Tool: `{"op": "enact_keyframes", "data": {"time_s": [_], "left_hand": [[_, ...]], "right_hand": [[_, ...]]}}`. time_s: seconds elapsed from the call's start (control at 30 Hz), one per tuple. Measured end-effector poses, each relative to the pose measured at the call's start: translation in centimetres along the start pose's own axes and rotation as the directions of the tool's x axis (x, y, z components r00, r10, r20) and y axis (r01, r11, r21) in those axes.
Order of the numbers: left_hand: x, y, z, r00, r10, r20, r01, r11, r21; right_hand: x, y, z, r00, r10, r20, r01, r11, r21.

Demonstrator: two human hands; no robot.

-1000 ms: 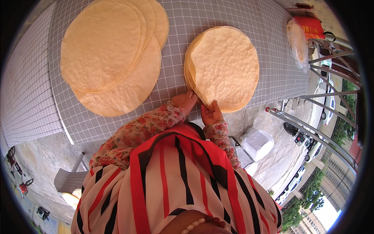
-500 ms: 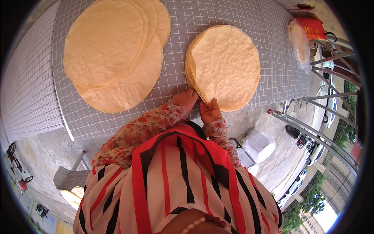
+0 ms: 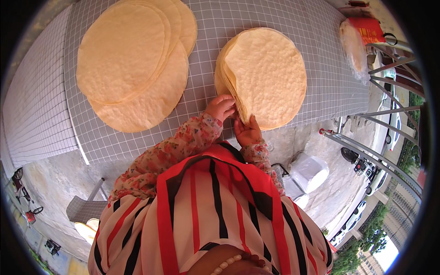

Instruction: The person stacks large, thin circular flatbreads on a table by hand, picking up individual pieces and organizing them into stacks.

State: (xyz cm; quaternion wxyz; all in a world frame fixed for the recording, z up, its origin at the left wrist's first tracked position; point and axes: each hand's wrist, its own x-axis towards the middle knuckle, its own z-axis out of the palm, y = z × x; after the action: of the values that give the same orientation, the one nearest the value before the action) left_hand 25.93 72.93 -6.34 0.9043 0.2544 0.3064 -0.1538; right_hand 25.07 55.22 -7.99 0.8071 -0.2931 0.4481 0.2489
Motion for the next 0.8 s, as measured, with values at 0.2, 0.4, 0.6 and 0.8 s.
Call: {"op": "enact_keyframes", "data": {"time_s": [0.2, 0.4, 0.6, 0.8], "left_hand": [[0.9, 3.4, 2.4, 0.966, 0.144, -0.215, -0.119, 0.985, 0.125], [3.8, 3.1, 0.7, 0.846, 0.435, -0.308, -0.132, 0.731, 0.669], [4.8, 0.8, -0.7, 0.683, 0.707, -0.180, -0.243, 0.453, 0.858], [5.1, 1.7, -1.3, 0.702, 0.698, -0.143, -0.149, 0.340, 0.929]], "right_hand": [[-0.3, -0.3, -0.4, 0.998, 0.038, 0.050, -0.037, 0.999, -0.017], [-0.5, -0.6, -0.6, 0.999, 0.041, 0.031, -0.040, 0.999, -0.017], [-1.5, -0.9, -0.3, 0.997, 0.077, 0.006, -0.077, 0.992, 0.097], [-4.1, -2.8, -0.7, 0.972, 0.234, 0.016, -0.230, 0.962, -0.148]]}}
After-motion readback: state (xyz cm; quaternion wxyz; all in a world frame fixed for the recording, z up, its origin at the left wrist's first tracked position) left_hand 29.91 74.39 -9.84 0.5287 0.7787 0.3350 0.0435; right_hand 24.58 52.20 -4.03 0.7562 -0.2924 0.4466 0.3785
